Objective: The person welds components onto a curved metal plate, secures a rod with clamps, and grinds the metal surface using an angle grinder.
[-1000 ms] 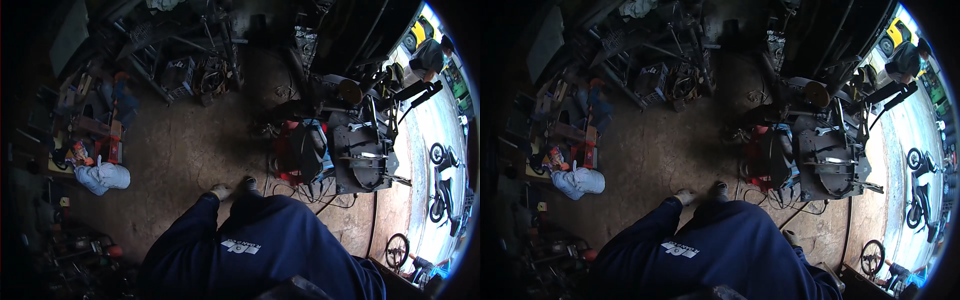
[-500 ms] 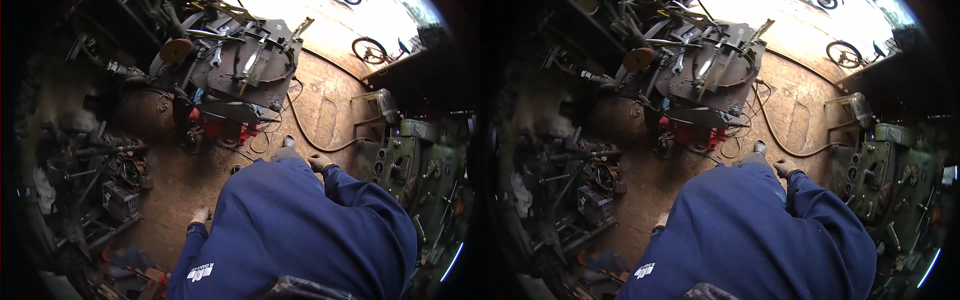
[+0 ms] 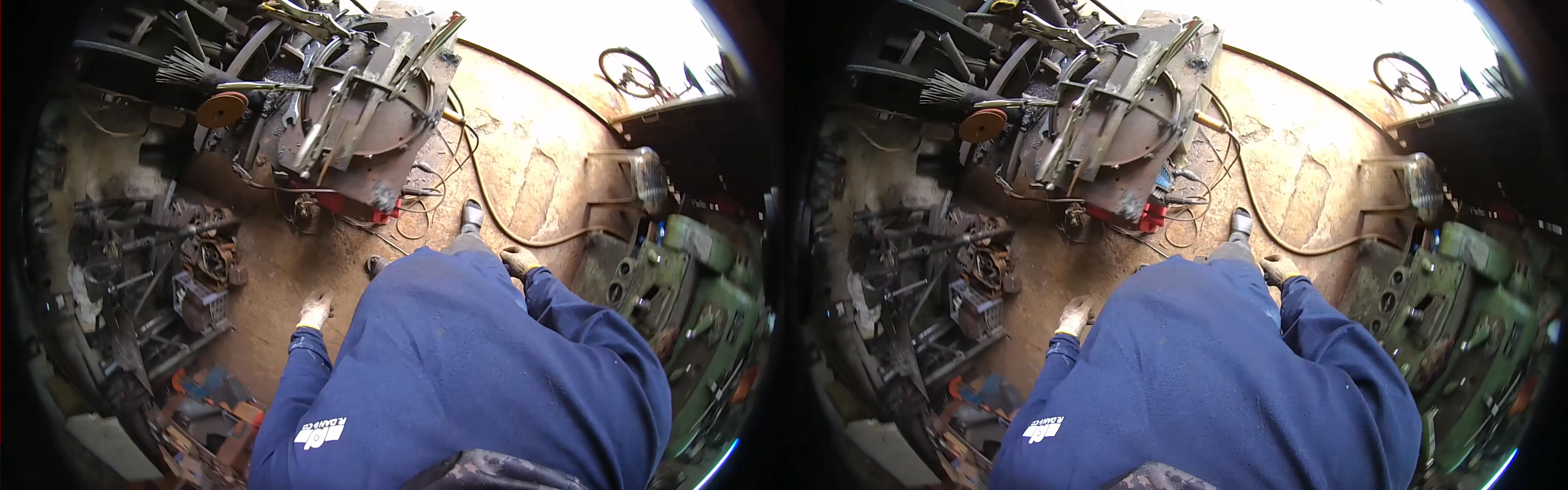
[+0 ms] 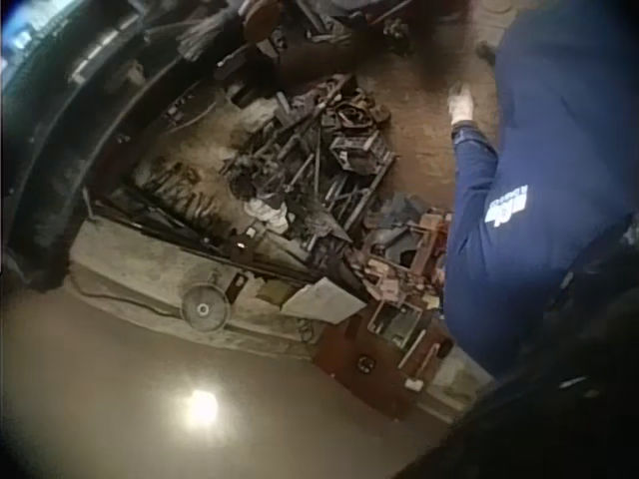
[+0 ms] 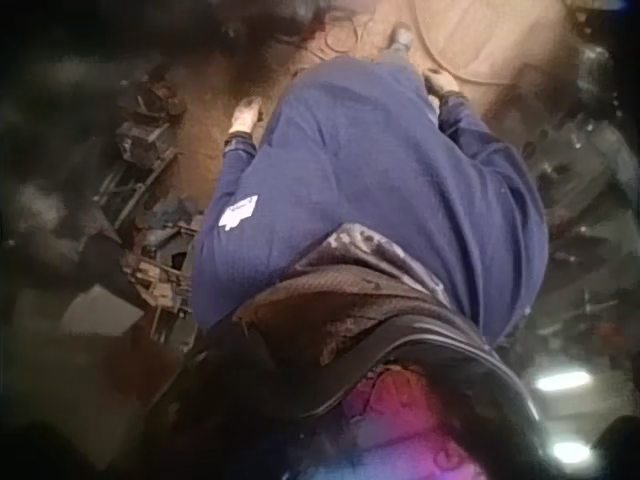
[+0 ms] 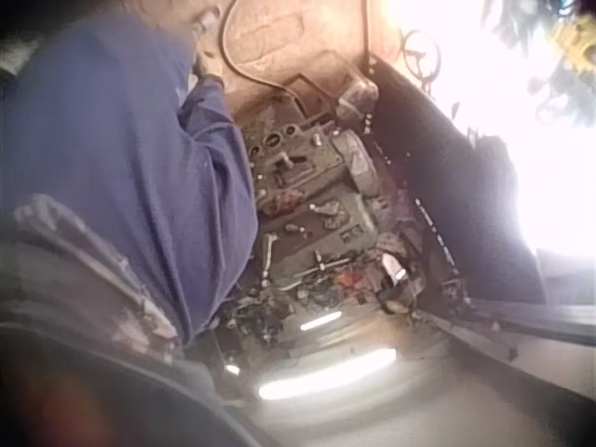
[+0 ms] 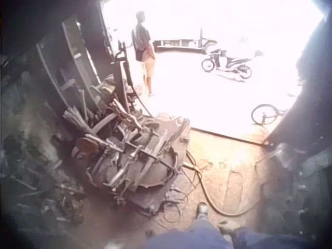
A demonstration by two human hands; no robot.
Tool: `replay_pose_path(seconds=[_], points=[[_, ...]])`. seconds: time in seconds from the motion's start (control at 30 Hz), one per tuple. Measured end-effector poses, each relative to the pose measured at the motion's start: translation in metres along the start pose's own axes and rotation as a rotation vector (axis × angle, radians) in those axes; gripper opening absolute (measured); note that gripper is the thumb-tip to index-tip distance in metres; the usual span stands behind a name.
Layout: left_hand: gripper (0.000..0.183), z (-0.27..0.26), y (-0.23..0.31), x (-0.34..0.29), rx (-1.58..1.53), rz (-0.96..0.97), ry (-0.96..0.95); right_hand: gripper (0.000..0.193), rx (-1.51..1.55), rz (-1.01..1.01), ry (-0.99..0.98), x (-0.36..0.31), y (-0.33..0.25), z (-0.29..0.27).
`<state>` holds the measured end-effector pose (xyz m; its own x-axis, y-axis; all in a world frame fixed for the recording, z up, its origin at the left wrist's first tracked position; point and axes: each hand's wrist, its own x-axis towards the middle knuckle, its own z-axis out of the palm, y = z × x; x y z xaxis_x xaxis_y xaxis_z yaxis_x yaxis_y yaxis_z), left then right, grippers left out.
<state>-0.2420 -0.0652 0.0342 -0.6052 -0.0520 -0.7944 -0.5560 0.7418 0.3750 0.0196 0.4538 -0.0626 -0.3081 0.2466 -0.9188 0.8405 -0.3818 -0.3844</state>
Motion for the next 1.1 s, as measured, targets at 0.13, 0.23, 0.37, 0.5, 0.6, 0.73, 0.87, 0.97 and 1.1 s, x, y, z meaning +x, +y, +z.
replay_pose_path(seconds=[0.13,0.23,0.37,0.5,0.6,0.73,0.87,0.97,1.1], points=[[0.051,0.056,0.021,-0.044,0.173,-0.138,0.007,0.022,0.075,-0.005,0.008,0.033,-0.042,-0.075],[0.05,0.095,0.069,-0.078,0.204,-0.042,-0.118,0.025,-0.078,-0.11,0.108,0.084,-0.043,-0.166],[0.045,0.114,0.133,-0.123,0.339,0.091,-0.051,0.033,0.201,-0.027,0.066,0.077,-0.088,-0.197],[0.041,0.12,0.173,-0.13,0.231,0.271,0.009,0.026,0.131,-0.06,0.023,0.084,-0.106,-0.19],[0.036,0.111,0.217,-0.124,-0.009,0.402,0.057,0.014,0.153,-0.075,-0.061,0.075,-0.111,-0.159],[0.034,0.096,0.314,-0.148,-0.336,0.513,0.071,0.023,0.097,-0.026,-0.183,0.068,-0.123,-0.13],[0.032,0.096,0.355,-0.138,-0.576,0.654,0.046,0.032,0.0,-0.099,-0.122,0.072,-0.137,-0.138],[0.032,0.086,0.383,-0.133,-0.403,0.863,0.195,0.034,0.153,-0.078,-0.069,0.067,-0.147,-0.148],[0.034,0.067,0.407,-0.139,0.163,1.192,0.649,0.031,0.189,-0.126,0.019,0.045,-0.159,-0.148]])
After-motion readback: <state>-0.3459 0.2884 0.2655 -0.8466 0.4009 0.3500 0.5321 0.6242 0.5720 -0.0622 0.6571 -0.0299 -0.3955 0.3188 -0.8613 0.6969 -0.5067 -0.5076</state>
